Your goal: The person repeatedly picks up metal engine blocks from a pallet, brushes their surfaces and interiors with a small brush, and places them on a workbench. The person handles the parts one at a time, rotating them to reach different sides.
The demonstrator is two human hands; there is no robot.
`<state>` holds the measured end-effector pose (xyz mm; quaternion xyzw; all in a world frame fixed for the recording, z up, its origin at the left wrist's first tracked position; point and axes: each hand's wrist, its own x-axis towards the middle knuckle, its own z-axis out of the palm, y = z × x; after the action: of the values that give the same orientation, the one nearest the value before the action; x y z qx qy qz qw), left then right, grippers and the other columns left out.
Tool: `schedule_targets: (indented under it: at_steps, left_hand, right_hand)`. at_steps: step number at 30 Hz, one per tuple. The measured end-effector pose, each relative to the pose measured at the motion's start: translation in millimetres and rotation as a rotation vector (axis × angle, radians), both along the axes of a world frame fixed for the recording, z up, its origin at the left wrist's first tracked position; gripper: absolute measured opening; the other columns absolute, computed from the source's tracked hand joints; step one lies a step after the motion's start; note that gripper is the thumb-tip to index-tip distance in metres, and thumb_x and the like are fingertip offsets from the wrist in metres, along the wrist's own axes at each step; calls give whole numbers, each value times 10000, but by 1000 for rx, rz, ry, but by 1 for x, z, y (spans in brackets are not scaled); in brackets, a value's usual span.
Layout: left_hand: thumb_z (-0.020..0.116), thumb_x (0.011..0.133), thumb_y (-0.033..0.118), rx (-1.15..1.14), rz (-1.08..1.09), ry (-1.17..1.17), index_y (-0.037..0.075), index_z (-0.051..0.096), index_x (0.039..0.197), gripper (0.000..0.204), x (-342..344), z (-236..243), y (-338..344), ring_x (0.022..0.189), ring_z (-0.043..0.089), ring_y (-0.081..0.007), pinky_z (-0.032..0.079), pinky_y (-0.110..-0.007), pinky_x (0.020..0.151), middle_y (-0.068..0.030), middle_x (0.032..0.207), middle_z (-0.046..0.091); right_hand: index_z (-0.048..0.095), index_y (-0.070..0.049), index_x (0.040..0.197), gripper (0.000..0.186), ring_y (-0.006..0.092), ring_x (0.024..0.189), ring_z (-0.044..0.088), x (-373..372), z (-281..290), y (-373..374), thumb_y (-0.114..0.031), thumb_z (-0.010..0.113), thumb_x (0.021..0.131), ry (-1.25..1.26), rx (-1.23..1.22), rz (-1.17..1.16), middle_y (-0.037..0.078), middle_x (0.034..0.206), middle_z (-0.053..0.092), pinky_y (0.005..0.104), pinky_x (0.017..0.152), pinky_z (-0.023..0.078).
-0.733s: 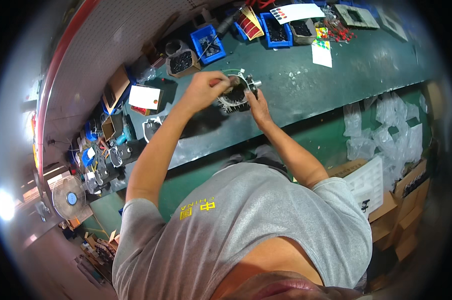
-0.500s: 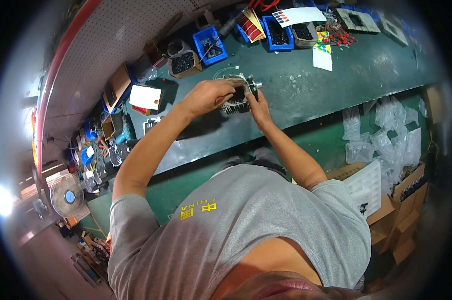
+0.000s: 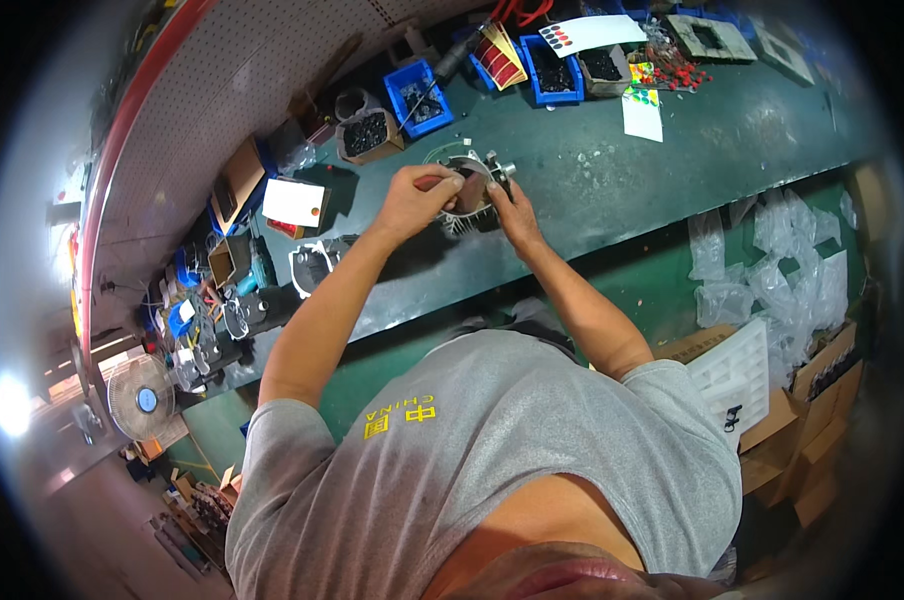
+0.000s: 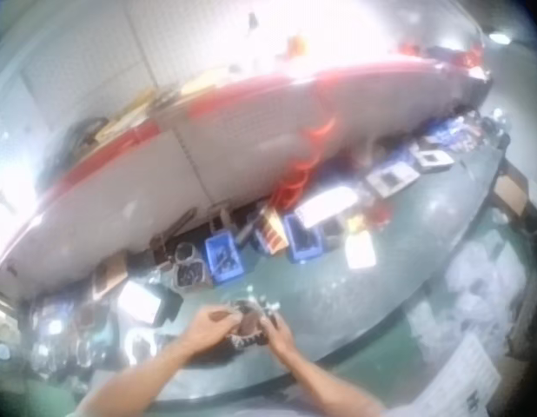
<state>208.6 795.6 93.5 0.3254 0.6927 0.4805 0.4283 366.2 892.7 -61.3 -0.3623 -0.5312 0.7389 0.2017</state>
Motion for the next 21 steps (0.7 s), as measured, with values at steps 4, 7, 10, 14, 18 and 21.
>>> schedule_targets:
  at_steps: [4,7,10,14,18,21]
  left_hand:
    - [682,960,145,-37,83,221,-22,740,951,177,-42,20,7,695,657,-104,524,-227,631,-53,823,713]
    - [689,961,152,43,212,28,-28,734,948,187,-29,24,25,693,673,-106,549,-239,651,-54,796,711]
    - [694,960,149,-5,209,224,-24,737,957,178,-31,16,23,691,672,-104,552,-250,644,-63,799,718]
    - [690,963,132,70,276,419,-13,741,968,154,-37,32,12,695,677,-110,568,-247,651,-67,831,723]
    - [689,964,133,-32,126,16,-32,734,966,171,6,30,0,697,678,-113,574,-243,652,-61,833,710]
    - [687,967,138,-121,184,79,-28,733,971,173,-4,22,-29,697,670,-101,568,-230,645,-58,837,704]
  right_hand:
    - [583,-22,1336,568,213,1021,602,7,-1,-2,-483,592,1004,-7,43,-26,102,1080,670,356,942,470]
    - [569,-25,1371,582,206,1051,595,8,8,-2,-484,581,1014,19,-2,-3,94,1121,668,348,960,464]
    - [557,-27,1393,584,201,1075,585,7,13,-1,-481,567,1025,24,-9,40,90,1153,662,345,974,457]
    - [541,-31,1418,590,208,1115,579,5,10,4,-489,533,1046,2,-81,43,102,1194,658,348,1004,443]
    - [522,-30,1448,605,224,1191,576,2,-4,2,-498,493,1066,-23,-114,-4,120,1260,657,350,1049,423]
    - [502,-22,1468,615,234,1230,566,3,18,3,-492,480,1072,-24,-116,49,120,1297,652,358,1067,413]
